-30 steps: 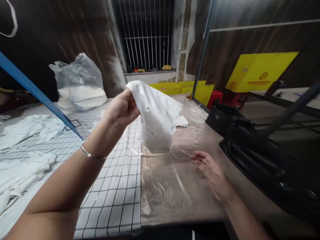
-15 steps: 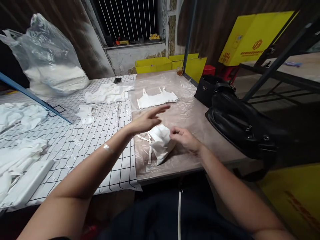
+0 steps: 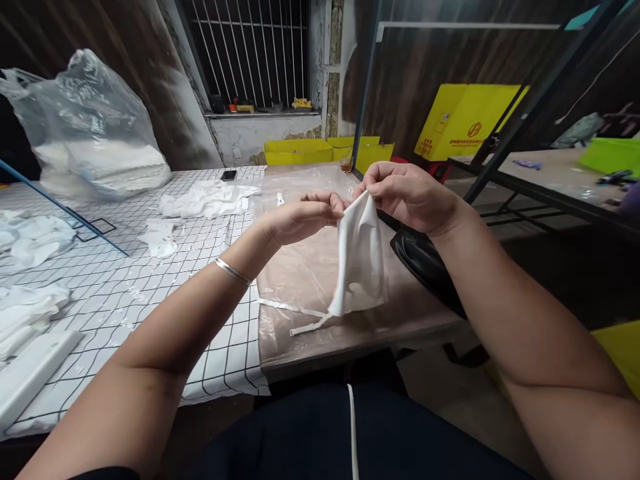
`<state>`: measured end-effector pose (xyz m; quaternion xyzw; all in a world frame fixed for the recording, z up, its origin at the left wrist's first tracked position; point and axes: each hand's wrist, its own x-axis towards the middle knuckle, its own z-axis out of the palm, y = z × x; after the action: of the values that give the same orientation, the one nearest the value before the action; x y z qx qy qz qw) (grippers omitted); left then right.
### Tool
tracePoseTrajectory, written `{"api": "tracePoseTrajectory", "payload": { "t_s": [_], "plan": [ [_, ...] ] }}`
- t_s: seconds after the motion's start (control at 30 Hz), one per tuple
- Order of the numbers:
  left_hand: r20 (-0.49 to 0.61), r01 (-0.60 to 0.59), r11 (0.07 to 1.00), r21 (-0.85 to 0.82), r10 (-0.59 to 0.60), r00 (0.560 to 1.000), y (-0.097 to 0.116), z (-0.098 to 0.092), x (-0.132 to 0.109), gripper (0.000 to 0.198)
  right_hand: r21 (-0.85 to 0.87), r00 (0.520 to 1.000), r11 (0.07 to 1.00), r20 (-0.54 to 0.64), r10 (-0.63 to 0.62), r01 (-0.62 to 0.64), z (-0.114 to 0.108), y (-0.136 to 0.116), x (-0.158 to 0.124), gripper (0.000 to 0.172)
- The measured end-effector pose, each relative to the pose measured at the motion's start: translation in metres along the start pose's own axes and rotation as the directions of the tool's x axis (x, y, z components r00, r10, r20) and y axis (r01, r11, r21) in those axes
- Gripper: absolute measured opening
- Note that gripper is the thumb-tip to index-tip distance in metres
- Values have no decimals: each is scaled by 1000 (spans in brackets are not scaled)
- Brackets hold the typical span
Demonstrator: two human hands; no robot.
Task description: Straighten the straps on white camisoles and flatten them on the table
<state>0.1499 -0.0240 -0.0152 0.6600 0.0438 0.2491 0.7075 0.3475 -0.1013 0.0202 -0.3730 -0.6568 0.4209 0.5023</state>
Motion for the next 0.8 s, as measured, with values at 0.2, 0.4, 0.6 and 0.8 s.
{"api": "tracePoseTrajectory", "payload": {
  "t_s": [0.2,0.4,0.6,0.8],
  "plan": [
    [-47,60,998,-24,-61,997,14,20,-3,14,21,999,1000,-52,-12,13,1,1,3,21],
    [-226,-7,996,90,27,974,39,11,-4,10,-120,997,991,26,71,-67,6,-2,-2,34],
    [-355,148,981,122,-96,930,56,-15,-22,9,-291,860,882,253,444,-370,-16,16,-16,40],
    [-309,439,801,407,-331,891,57,-30,-40,13,-358,911,884,166,378,-301,-39,19,-14,38]
  ]
}}
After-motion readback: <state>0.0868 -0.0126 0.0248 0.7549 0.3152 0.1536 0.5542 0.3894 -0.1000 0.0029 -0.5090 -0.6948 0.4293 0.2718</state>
